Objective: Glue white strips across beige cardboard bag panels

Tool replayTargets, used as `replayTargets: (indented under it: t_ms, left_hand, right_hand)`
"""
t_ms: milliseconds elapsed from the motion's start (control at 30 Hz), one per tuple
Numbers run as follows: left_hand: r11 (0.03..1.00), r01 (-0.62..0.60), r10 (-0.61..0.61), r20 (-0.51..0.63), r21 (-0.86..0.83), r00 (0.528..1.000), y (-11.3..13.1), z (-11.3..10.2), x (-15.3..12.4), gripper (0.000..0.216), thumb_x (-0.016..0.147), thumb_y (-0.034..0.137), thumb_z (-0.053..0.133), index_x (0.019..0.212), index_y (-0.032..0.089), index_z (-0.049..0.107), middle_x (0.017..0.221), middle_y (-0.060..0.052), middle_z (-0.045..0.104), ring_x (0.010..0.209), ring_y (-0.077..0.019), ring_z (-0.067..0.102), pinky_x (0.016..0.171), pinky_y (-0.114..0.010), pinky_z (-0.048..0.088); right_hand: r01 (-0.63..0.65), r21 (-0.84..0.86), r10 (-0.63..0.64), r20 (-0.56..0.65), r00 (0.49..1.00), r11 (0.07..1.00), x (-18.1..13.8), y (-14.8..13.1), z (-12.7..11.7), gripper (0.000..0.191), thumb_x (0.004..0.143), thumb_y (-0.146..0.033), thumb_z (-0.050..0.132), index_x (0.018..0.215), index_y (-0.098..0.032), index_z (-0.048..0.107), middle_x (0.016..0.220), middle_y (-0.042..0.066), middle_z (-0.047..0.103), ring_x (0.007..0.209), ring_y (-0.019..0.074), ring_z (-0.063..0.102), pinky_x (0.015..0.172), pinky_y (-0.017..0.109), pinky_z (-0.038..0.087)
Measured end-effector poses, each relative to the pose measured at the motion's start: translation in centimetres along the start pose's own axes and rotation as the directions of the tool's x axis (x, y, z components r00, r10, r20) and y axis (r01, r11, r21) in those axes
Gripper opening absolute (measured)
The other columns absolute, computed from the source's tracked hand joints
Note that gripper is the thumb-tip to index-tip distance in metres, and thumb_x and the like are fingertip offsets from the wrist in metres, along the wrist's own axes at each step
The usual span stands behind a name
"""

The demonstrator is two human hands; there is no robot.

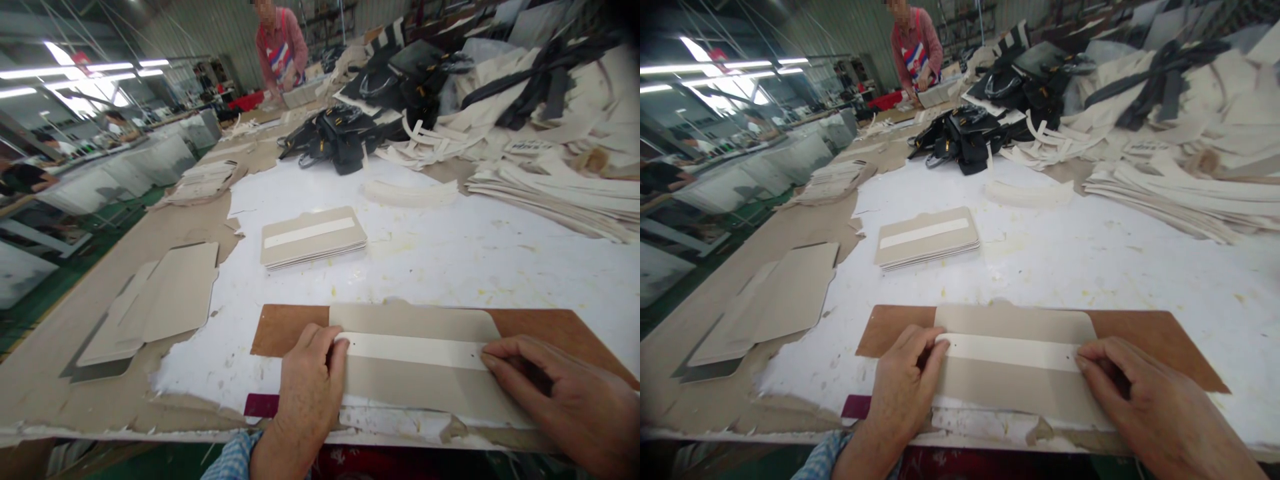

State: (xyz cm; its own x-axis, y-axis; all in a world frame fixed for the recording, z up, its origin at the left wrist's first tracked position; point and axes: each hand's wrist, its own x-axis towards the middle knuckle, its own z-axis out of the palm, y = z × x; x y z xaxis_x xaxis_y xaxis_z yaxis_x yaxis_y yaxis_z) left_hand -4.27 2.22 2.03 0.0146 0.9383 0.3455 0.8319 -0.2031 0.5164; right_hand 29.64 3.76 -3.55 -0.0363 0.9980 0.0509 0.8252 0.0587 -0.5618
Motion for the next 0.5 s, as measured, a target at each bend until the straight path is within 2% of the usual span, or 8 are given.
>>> replayTargets:
  t_ms: [333,500]
  left_hand:
    - [0.998,-0.014,0.015,-0.005,0.059,1.0,0.12,0.27,-0.07,0.013,0.096,0.012,0.067,0.105,0.02,0.072,0.087,0.0,0.07,0.077,-0.0204,0.071,0.068,-0.033,0.056]
    - [0.995,-0.026,0.03,-0.046,0.096,0.998,0.1,0.36,-0.2,0.029,0.092,0.007,0.071,0.119,0.018,0.069,0.095,-0.003,0.07,0.078,-0.0215,0.071,0.066,-0.034,0.059]
  right_hand:
    - [0.038,-0.029,-0.039,-0.041,0.998,0.999,0.12,0.65,0.25,0.04,0.095,-0.064,0.049,0.092,-0.033,0.074,0.092,-0.002,0.078,0.079,0.0262,0.075,0.069,0.041,0.059]
    - [0.12,-0.072,-0.125,-0.081,0.989,0.99,0.23,1.11,0.38,0.04,0.097,-0.064,0.05,0.093,-0.032,0.074,0.091,-0.003,0.078,0.077,0.0259,0.076,0.064,0.04,0.061]
